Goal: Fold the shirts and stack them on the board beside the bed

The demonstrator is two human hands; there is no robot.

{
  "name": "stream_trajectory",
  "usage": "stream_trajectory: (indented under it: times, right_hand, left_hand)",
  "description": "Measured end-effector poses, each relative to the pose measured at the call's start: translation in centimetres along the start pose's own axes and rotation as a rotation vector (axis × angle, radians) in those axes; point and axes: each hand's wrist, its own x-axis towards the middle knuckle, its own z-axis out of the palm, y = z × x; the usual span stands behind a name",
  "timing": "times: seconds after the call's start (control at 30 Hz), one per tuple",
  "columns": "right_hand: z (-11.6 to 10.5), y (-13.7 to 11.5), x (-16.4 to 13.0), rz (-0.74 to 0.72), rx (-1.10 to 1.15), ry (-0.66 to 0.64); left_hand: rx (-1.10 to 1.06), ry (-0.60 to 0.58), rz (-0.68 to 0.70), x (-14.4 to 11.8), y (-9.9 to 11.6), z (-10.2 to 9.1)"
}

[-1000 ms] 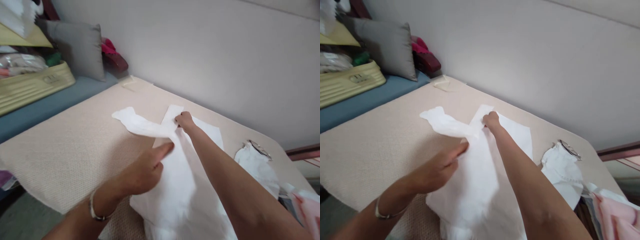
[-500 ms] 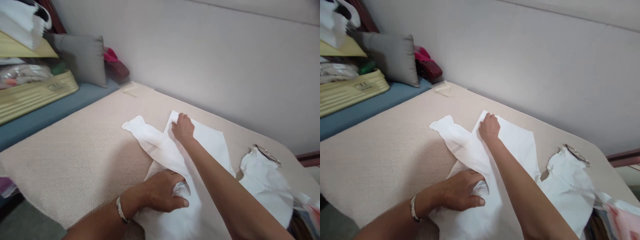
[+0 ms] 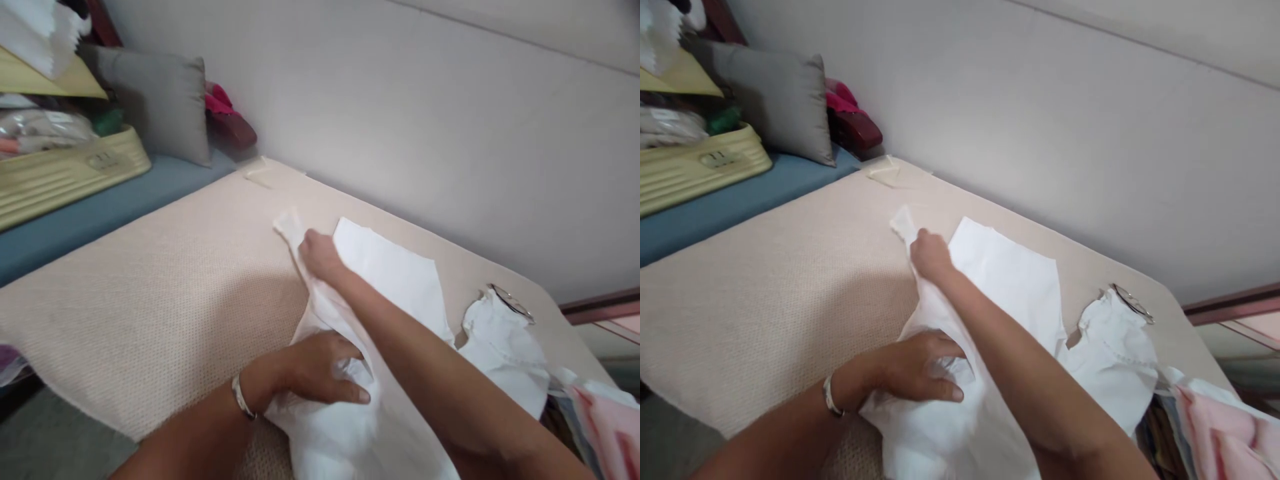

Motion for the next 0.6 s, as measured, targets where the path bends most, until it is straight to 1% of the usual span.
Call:
stream_trajectory:
  times: [0.07, 0.13, 0.17, 0.2, 0.23, 0.27, 0.3, 0.37, 0.43, 0.5, 0.6]
  right_hand:
    - [-2.9, 3.8, -0.7, 0.064, 0.250, 0.189]
    - [-5.4, 7.8, -2.5, 0.179, 0.431, 0.427]
    - [-6.3, 9.6, -3.7, 0.229, 0.485, 0.535]
    - [-6.9, 11.3, -5.1, 0.282, 0.528, 0.615]
    - [-7.3, 12.8, -6.5, 0.328, 0.568, 0.683]
    - [-7.4, 14.0, -7.8, 0.366, 0.608, 0.742]
    - [-7.4, 15.1, -9.0, 0.401, 0.648, 0.790]
    - [-7.1, 16.8, -10.8, 0.462, 0.712, 0.875]
    - [-6.8, 18.0, -11.4, 0.515, 0.752, 0.929]
    - [-6.9, 18.9, -10.8, 0.554, 0.749, 0.953]
    - [-7.1, 19.8, -8.1, 0.579, 0.691, 0.983]
  left_hand:
    - [-0.093, 0.009, -0.023, -0.4, 0.0, -1.3]
    - [-0.227, 0.105, -0.088, -1.1, 0.2, -2.7]
    - [-0.312, 0.167, -0.130, -1.4, 0.3, -3.4]
    - [-0.402, 0.216, -0.172, -1.8, 0.4, -3.9]
    - [-0.485, 0.237, -0.209, -2.0, 0.5, -4.2]
    - [-0.548, 0.218, -0.239, -2.2, 0.5, -4.4]
    - [-0.581, 0.173, -0.267, -2.4, 0.5, -4.4]
    - [-0.569, 0.064, -0.324, -2.4, 0.2, -4.0]
    - [-0.510, -0.006, -0.377, -2.3, -0.3, -3.6]
    - [-0.451, -0.028, -0.411, -2.2, -0.6, -3.3]
    - [-0.342, -0.073, -0.434, -2.0, -0.4, -3.5]
